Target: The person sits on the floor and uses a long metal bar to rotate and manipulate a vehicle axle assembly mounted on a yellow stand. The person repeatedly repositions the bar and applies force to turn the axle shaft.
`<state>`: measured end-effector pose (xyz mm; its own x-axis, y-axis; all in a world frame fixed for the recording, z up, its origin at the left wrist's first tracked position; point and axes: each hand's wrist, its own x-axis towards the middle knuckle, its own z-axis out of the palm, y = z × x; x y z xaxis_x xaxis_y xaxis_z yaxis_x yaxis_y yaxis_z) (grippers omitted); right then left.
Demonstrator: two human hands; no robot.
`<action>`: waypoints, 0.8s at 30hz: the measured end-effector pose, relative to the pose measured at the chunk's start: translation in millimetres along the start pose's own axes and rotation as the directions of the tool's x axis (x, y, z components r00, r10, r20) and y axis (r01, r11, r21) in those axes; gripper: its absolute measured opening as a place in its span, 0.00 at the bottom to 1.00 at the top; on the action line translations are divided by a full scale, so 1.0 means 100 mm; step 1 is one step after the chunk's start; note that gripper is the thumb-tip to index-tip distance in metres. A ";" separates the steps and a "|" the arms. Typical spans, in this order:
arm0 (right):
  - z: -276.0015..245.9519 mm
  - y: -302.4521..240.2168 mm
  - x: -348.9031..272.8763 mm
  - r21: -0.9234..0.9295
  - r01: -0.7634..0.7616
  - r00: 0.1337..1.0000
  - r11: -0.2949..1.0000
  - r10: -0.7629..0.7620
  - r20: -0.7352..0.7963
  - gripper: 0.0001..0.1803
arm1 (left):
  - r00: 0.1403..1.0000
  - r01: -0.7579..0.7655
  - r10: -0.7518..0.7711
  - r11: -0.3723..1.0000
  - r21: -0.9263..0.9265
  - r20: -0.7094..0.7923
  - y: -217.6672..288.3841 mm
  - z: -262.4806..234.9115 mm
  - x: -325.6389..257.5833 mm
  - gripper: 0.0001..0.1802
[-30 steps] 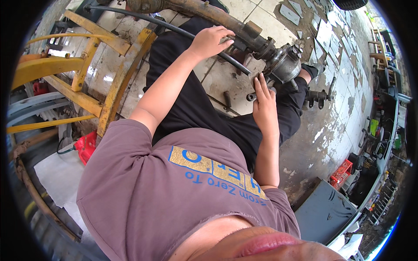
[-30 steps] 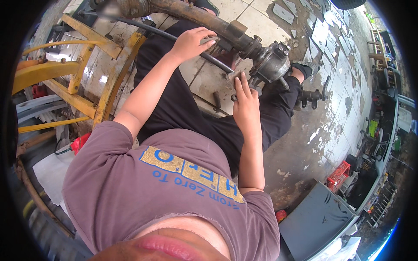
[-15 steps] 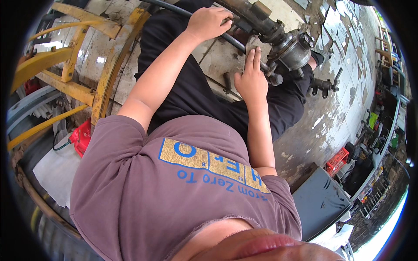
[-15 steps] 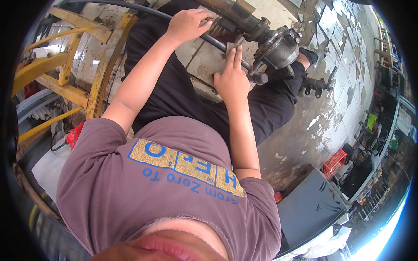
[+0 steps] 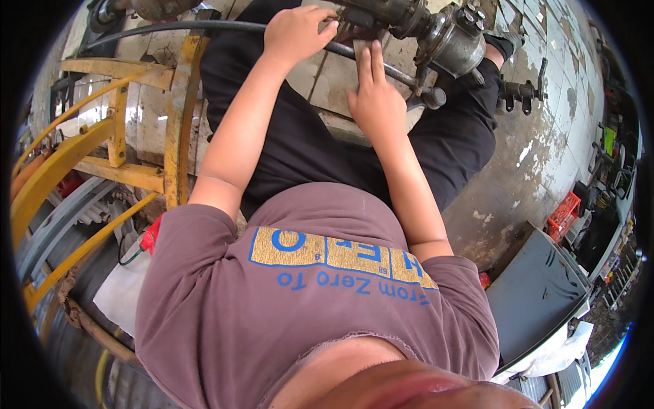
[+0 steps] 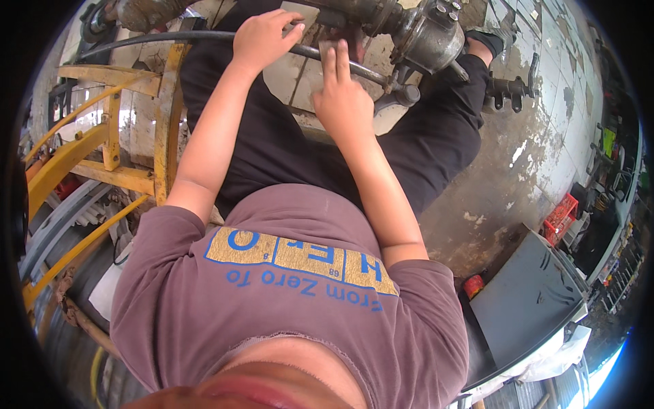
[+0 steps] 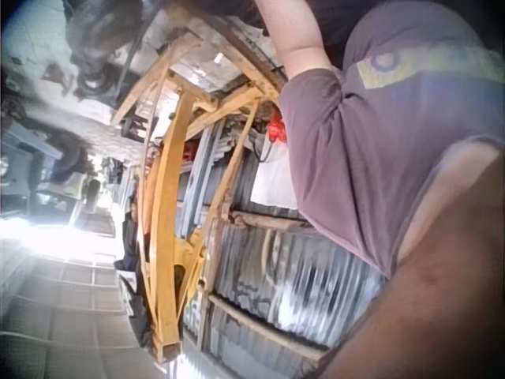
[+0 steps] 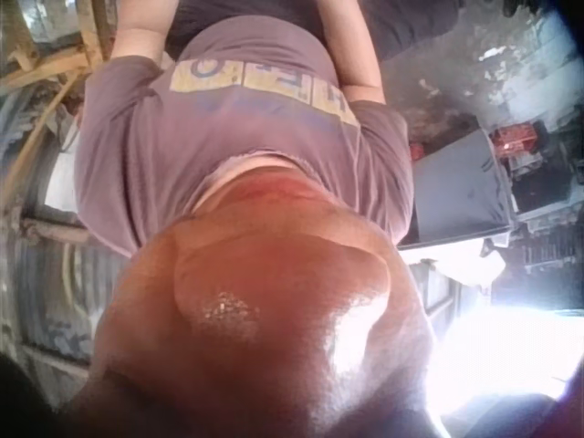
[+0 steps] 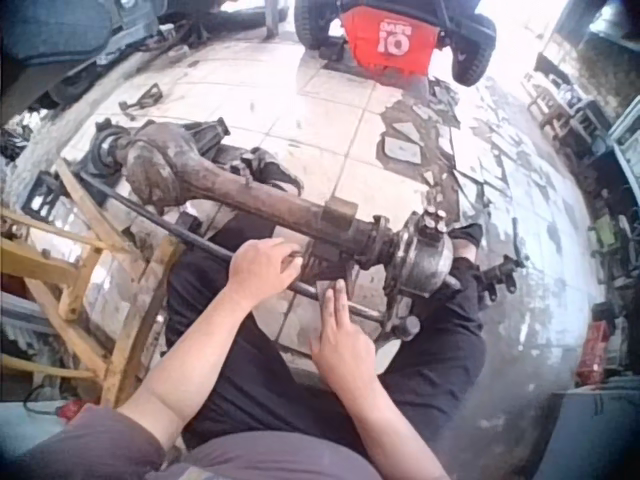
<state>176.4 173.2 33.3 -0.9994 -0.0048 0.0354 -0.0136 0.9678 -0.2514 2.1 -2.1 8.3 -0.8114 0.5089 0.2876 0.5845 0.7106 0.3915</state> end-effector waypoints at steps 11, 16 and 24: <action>0.01 0.14 -0.11 0.014 -0.013 1.000 1.000 0.013 -0.018 0.47 | 0.994 -0.043 0.039 0.999 -0.030 -0.102 -0.01 0.01 0.07 0.10; -0.10 0.13 -0.09 0.031 -0.093 0.995 0.995 0.092 0.043 0.45 | 0.993 -0.007 0.005 1.000 -0.013 -0.117 0.03 0.03 0.02 0.09; -0.18 0.20 0.03 0.008 -0.097 0.994 0.995 0.096 0.051 0.42 | 0.986 -0.046 0.045 0.999 -0.001 -0.158 -0.02 0.08 0.04 0.07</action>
<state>173.4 196.8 46.2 -0.9964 0.0752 -0.0386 0.0827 0.9617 -0.2612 -2.8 2.1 2.0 -0.7731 0.4577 0.4391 0.6212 0.6861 0.3787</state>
